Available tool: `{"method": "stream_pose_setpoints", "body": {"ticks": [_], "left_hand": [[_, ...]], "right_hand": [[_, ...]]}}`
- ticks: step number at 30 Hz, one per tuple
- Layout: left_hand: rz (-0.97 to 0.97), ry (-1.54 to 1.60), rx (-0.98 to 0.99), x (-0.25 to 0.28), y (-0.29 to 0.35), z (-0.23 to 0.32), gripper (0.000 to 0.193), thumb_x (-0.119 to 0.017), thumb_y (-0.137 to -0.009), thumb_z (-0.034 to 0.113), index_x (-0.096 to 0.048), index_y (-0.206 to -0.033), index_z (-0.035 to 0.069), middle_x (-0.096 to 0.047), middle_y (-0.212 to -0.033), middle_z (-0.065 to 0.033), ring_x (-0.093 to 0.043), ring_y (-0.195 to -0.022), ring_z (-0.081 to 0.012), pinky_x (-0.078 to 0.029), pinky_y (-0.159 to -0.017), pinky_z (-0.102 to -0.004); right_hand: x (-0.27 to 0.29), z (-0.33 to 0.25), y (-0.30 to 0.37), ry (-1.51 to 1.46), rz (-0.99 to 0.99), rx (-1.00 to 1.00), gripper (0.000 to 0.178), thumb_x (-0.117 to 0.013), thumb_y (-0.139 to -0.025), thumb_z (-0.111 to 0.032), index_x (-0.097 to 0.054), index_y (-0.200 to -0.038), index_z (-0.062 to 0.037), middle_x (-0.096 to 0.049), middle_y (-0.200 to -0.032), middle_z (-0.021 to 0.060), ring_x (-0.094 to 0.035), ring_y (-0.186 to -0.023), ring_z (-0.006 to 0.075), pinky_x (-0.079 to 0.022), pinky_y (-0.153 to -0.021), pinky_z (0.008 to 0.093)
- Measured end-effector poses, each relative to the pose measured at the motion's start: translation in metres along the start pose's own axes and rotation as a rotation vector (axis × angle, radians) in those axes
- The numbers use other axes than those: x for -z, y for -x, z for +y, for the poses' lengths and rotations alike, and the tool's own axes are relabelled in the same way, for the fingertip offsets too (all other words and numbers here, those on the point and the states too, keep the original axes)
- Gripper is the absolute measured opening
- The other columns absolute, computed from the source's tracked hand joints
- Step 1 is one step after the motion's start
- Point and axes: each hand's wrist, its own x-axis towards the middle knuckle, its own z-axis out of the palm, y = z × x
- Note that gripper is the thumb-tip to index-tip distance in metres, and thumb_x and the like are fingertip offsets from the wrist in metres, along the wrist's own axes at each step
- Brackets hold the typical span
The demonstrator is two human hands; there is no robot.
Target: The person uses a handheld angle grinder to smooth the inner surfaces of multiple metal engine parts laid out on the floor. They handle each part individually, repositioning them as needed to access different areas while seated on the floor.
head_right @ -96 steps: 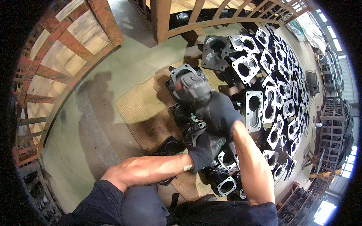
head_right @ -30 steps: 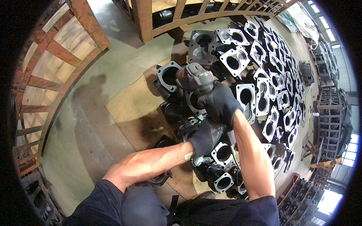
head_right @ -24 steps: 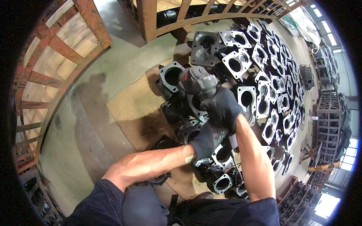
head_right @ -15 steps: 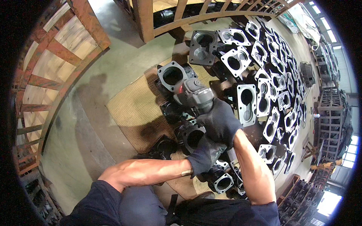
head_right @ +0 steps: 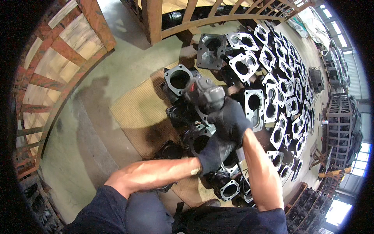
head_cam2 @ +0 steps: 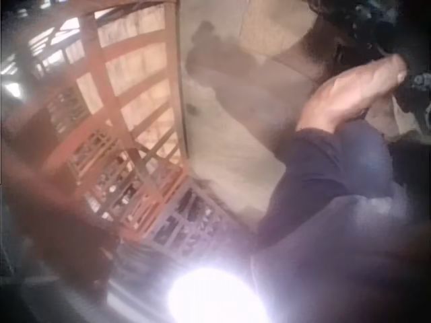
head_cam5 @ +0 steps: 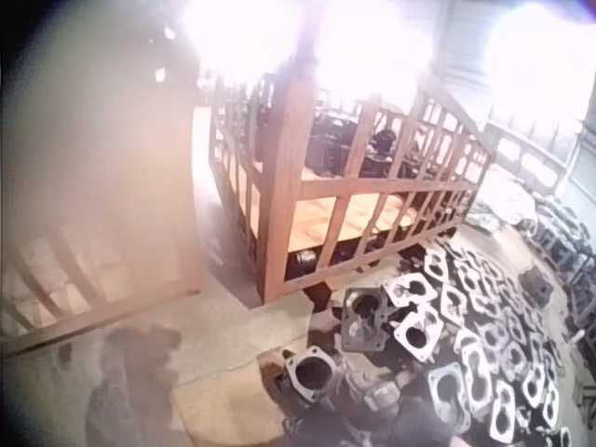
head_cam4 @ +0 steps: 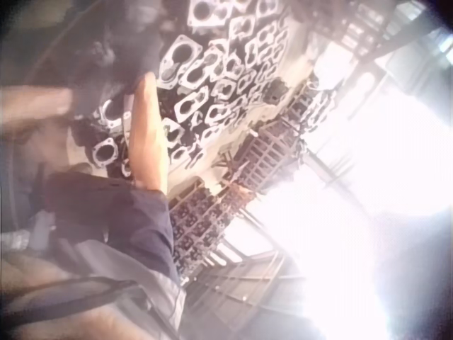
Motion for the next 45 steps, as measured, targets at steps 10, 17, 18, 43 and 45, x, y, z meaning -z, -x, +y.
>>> {"method": "stream_pose_setpoints", "body": {"ticks": [10,17,18,43,45], "left_hand": [[0.013,-0.518,-0.166,0.022,-0.02,0.059,0.019,-0.049,-0.095,0.01,-0.063,-0.106,0.001,-0.067,-0.099,-0.0138,-0.062,-0.093,-0.0217,-0.049,-0.084,-0.0342],[0.026,-0.779,-0.377,0.047,-0.009,0.05,0.021,-0.051,-0.094,0.012,-0.065,-0.107,0.004,-0.067,-0.101,-0.017,-0.064,-0.095,-0.0268,-0.049,-0.08,-0.0379],[0.042,-0.823,-0.316,0.043,0.004,0.051,0.021,-0.052,-0.093,0.012,-0.065,-0.107,0.005,-0.067,-0.1,-0.0166,-0.064,-0.094,-0.0272,-0.05,-0.079,-0.0379],[0.013,-0.486,-0.226,0.018,-0.011,0.003,0.016,-0.058,-0.088,0.006,-0.062,-0.103,0.0,-0.066,-0.099,-0.0124,-0.059,-0.093,-0.0172,-0.048,-0.082,-0.033],[0.022,-0.443,-0.167,0.018,-0.018,0.012,0.02,-0.062,-0.085,0.005,-0.059,-0.105,0.0,-0.065,-0.098,-0.0109,-0.057,-0.09,-0.0154,-0.048,-0.08,-0.0313]], "right_hand": [[0.005,-0.019,-0.046,0.08,0.03,0.053,0.028,-0.075,-0.065,-0.014,-0.067,-0.09,-0.0047,-0.068,-0.077,0.0041,-0.062,-0.07,0.0114,-0.05,-0.065,0.031],[-0.018,-0.017,-0.057,0.278,-0.057,0.486,0.035,-0.073,-0.064,-0.013,-0.064,-0.096,0.0014,-0.067,-0.081,0.0081,-0.06,-0.071,0.0179,-0.051,-0.068,0.0319],[-0.022,-0.028,-0.045,0.149,-0.084,0.273,0.037,-0.073,-0.064,-0.017,-0.066,-0.096,-0.0001,-0.068,-0.083,0.0129,-0.064,-0.075,0.0242,-0.052,-0.072,0.0336],[0.001,-0.017,-0.014,0.132,-0.001,-0.06,0.04,-0.075,-0.061,-0.019,-0.066,-0.096,-0.0028,-0.07,-0.089,0.0154,-0.069,-0.085,0.0271,-0.053,-0.079,0.0342],[0.004,-0.011,-0.024,0.253,-0.05,0.121,0.037,-0.074,-0.063,-0.019,-0.066,-0.095,-0.0039,-0.07,-0.087,0.0128,-0.068,-0.08,0.0236,-0.053,-0.076,0.0333]]}}
